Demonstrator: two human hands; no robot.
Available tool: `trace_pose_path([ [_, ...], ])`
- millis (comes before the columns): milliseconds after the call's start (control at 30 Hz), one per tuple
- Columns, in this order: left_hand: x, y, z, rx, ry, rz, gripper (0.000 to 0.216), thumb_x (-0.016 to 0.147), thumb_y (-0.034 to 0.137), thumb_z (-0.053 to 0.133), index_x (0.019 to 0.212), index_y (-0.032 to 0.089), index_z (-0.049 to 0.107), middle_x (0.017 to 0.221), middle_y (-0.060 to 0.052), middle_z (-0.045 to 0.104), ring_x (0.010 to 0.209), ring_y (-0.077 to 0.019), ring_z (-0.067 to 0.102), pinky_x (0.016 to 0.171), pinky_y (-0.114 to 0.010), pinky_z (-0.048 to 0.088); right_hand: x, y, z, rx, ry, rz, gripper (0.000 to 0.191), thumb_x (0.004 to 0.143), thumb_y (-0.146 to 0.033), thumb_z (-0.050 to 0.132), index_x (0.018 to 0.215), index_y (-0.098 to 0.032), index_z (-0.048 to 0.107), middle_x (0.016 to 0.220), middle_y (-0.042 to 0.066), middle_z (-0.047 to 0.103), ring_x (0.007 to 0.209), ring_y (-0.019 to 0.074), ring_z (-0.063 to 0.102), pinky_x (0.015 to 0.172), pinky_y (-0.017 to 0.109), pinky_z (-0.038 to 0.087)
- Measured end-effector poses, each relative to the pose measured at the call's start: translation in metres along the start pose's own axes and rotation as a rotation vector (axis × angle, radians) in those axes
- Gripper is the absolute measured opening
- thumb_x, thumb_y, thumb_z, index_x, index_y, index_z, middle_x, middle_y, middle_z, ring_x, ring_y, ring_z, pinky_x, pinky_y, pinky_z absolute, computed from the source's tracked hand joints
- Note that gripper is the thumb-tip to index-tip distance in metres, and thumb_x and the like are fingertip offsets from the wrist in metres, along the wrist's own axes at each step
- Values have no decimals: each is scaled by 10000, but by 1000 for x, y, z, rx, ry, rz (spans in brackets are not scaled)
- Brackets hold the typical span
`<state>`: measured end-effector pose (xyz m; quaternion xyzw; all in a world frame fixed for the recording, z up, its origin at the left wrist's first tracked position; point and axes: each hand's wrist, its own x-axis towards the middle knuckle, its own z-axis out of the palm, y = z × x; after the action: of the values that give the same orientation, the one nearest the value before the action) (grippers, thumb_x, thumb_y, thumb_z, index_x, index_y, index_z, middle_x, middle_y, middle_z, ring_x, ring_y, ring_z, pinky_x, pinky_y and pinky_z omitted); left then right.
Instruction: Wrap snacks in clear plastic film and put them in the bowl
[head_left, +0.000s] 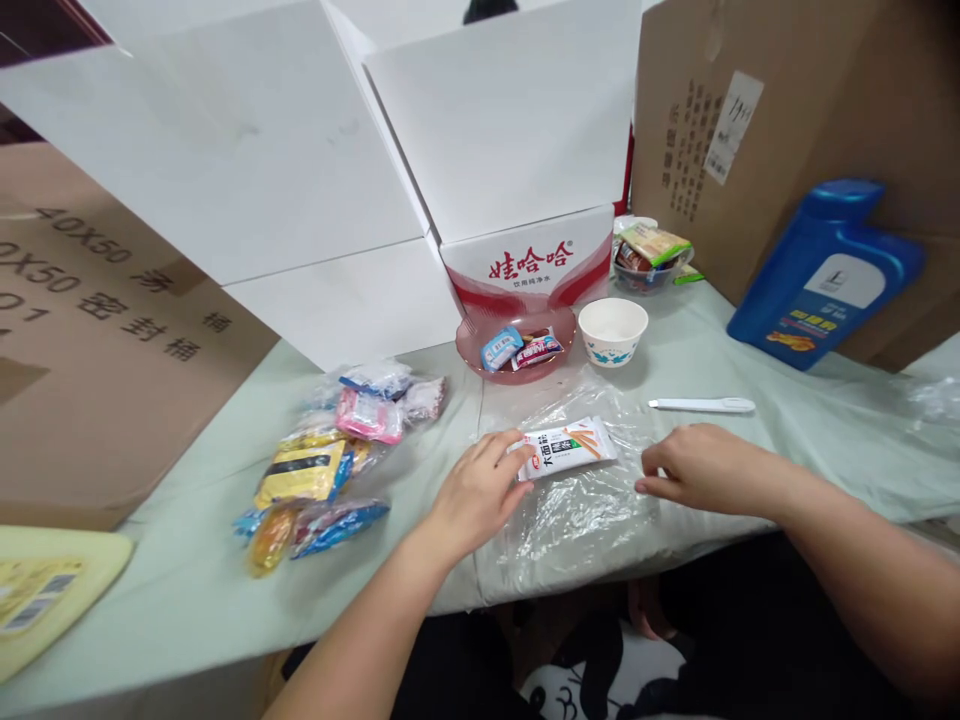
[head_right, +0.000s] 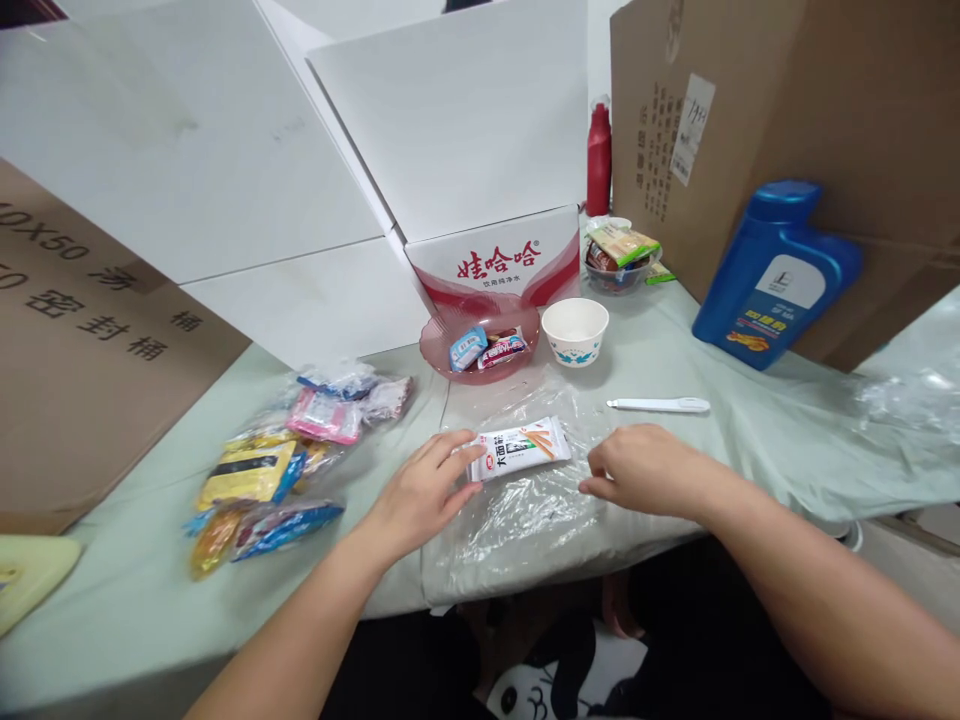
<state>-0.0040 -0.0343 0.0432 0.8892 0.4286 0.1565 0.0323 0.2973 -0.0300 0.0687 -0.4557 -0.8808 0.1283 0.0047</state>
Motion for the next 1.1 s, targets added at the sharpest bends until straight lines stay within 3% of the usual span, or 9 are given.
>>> trace_pose_path([
  [133,2,1,10,-23,-83,-69,585,799,222,677,1334,252,442,1372,-115,503,1243,-298,503,1015,-485,454,17,-10,15,129,416,-93,244,958,-322,459,976,-210,675,887,77,701,816,213,643,708,332,479],
  [200,2,1,12,-46,-123,-108,654,780,230,696,1367,253,409,1409,-121,471,1287,-305,475,1041,-487,433,32,-16,30,113,481,-189,257,936,-291,498,1135,-195,629,1129,119,662,1068,258,587,886,404,466],
  [267,2,0,13,-71,-140,-129,730,771,239,705,1412,259,356,1457,-126,423,1329,-305,441,1064,-481,412,45,-20,43,61,422,-234,395,885,-259,572,1268,-165,559,1324,162,560,1236,307,479,999,479,396],
  [333,2,-2,13,-91,-146,-144,800,766,257,715,1449,268,299,1494,-128,380,1359,-300,410,1082,-473,396,52,-21,51,24,322,-203,517,854,-260,613,1343,-141,497,1368,187,516,1252,332,457,1007,502,374],
  [500,1,-9,10,-98,-213,-184,891,728,338,762,1470,236,280,1485,-140,403,1380,-307,375,1111,-473,358,45,-17,39,54,160,-152,520,790,-314,666,1274,-161,553,1112,146,618,1043,312,547,918,469,416],
  [600,0,-15,10,-87,-258,-192,904,707,417,775,1460,225,315,1494,-151,392,1396,-328,346,1116,-488,341,36,-12,26,184,142,-109,462,758,-208,646,1212,-171,572,1056,118,610,999,269,562,877,393,450],
  [700,0,-19,12,-87,-269,-183,892,690,483,773,1438,226,359,1501,-154,389,1406,-340,328,1120,-504,328,37,-14,26,266,150,-95,547,744,-210,669,1270,-187,523,1138,119,584,1037,258,560,884,373,461],
  [833,0,-21,14,-89,-266,-190,864,665,498,788,1388,191,429,1491,-161,408,1403,-341,335,1130,-500,318,46,-30,38,174,128,-144,637,740,-288,700,1328,-160,492,1201,150,575,1108,307,520,965,455,411],
  [1100,-1,-20,12,-128,-280,-161,798,681,490,767,1358,189,472,1498,-154,398,1403,-339,335,1120,-493,328,47,-37,24,142,34,-158,673,654,-83,616,1308,-145,472,1166,142,560,1046,281,553,887,402,452],
])
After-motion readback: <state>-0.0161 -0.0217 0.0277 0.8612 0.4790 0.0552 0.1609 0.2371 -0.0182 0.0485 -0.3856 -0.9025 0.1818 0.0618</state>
